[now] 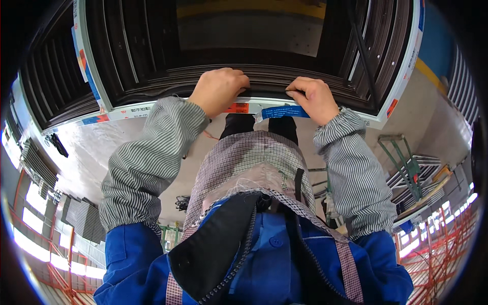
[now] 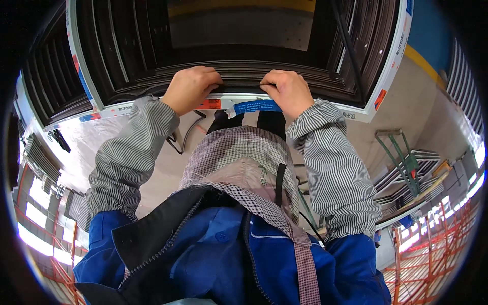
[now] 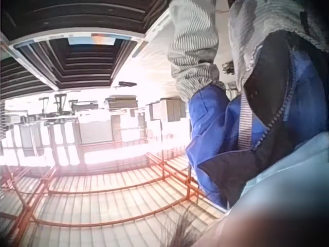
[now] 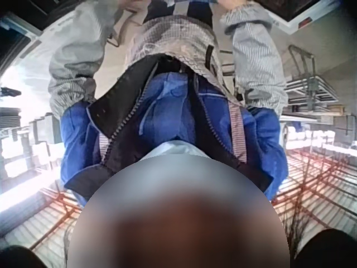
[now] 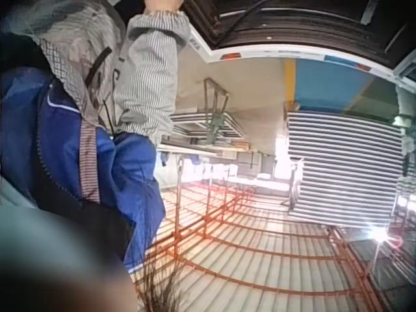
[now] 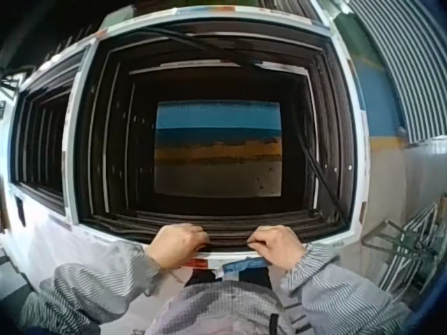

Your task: Manually pressing black rubber seals into the grooves of metal window frames.

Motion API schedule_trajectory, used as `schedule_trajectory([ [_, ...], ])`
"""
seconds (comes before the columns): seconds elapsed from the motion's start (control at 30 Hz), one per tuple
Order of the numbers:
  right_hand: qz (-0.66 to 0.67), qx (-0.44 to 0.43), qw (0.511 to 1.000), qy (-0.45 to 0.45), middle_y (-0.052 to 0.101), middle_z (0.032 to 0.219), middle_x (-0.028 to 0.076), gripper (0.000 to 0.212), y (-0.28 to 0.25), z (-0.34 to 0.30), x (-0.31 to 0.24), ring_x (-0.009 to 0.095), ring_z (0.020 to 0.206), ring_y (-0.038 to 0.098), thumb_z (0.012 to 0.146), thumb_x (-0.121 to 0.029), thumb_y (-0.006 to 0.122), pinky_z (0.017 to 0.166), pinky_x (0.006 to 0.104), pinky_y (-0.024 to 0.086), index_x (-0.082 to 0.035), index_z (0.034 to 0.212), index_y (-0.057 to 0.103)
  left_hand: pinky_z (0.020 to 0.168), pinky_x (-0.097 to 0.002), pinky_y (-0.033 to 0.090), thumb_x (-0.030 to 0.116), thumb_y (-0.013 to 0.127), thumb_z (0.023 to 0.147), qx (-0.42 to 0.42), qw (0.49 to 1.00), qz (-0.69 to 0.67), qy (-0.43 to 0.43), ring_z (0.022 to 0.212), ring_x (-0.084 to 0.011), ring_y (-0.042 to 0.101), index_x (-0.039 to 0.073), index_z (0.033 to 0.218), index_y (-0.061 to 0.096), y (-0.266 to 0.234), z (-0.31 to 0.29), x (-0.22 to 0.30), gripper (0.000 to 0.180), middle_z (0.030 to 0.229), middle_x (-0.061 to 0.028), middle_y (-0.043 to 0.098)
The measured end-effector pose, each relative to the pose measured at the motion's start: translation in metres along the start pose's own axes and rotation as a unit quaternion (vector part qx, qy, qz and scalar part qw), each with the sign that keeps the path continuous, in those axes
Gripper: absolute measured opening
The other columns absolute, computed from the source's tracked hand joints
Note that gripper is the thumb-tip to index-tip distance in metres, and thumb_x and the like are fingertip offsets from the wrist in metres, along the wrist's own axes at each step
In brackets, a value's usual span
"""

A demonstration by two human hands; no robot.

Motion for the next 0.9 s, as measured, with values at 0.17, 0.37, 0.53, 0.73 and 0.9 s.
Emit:
schedule_trajectory([
  [0.17, -0.009, -0.002, 1.0, 0.016, 0.068, 0.09, 0.012, 0.016, 0.0, 0.0, -0.001, 0.027, 0.081, 0.067, 0.086, -0.01, 0.065, 0.075, 0.0336, 0.053, 0.001, 0.096, 0.07, 0.084, -0.0354, 0.055, 0.013, 0.065, 0.087, -0.018, 1.0, -0.009, -0.008, 0.097, -0.0242, 0.067, 0.009, 0.099, 0.071, 0.001, 0.002, -0.004, 0.014, 0.099, -0.0052, 0.07],
  [0.37, 0.008, -0.004, 1.0, 0.007, 0.068, 0.089, 0.012, 0.015, 0.002, 0.0, -0.002, 0.027, 0.081, 0.067, 0.086, -0.01, 0.065, 0.075, 0.0342, 0.053, 0.001, 0.096, 0.07, 0.087, -0.0383, 0.054, 0.016, 0.063, 0.091, -0.066, 0.992, -0.102, -0.021, 0.096, -0.0252, 0.068, 0.008, 0.101, 0.071, 0.006, 0.006, -0.015, 0.016, 0.102, -0.0069, 0.071],
  [0.53, 0.004, 0.003, 1.0, 0.019, 0.068, 0.089, 0.013, 0.015, 0.003, 0.0, -0.001, 0.029, 0.081, 0.067, 0.086, -0.011, 0.065, 0.075, 0.0358, 0.053, 0.001, 0.094, 0.07, 0.086, -0.0374, 0.055, 0.013, 0.064, 0.088, -0.051, 0.994, -0.087, -0.045, 0.098, -0.0242, 0.067, 0.008, 0.1, 0.072, 0.002, 0.004, -0.01, 0.015, 0.103, -0.0056, 0.071],
  [0.73, -0.002, -0.014, 1.0, -0.012, 0.066, 0.091, 0.012, 0.018, 0.003, -0.003, -0.004, 0.03, 0.086, 0.065, 0.088, -0.014, 0.064, 0.079, 0.0366, 0.052, 0.001, 0.097, 0.067, 0.082, -0.0376, 0.054, 0.01, 0.065, 0.085, 0.024, 0.999, -0.033, -0.017, 0.095, -0.0245, 0.065, 0.007, 0.095, 0.069, 0.0, -0.004, 0.002, 0.012, 0.093, -0.0049, 0.068],
  [0.9, -0.059, -0.003, 0.993, -0.1, 0.057, 0.107, 0.014, 0.052, 0.018, -0.008, -0.033, 0.033, 0.101, 0.057, 0.077, -0.034, 0.074, 0.087, 0.0406, 0.048, 0.003, 0.11, 0.059, 0.082, -0.0381, 0.053, 0.011, 0.066, 0.084, -0.001, 0.999, -0.044, -0.015, 0.094, -0.0254, 0.065, 0.007, 0.096, 0.068, 0.0, -0.004, -0.001, 0.013, 0.093, -0.0059, 0.067],
])
Point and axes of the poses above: each hand's wrist, its own z-axis towards the middle knuckle, its own y-axis out of the palm, x = y × z, the point moved 6 cm from there along z, towards the middle knuckle
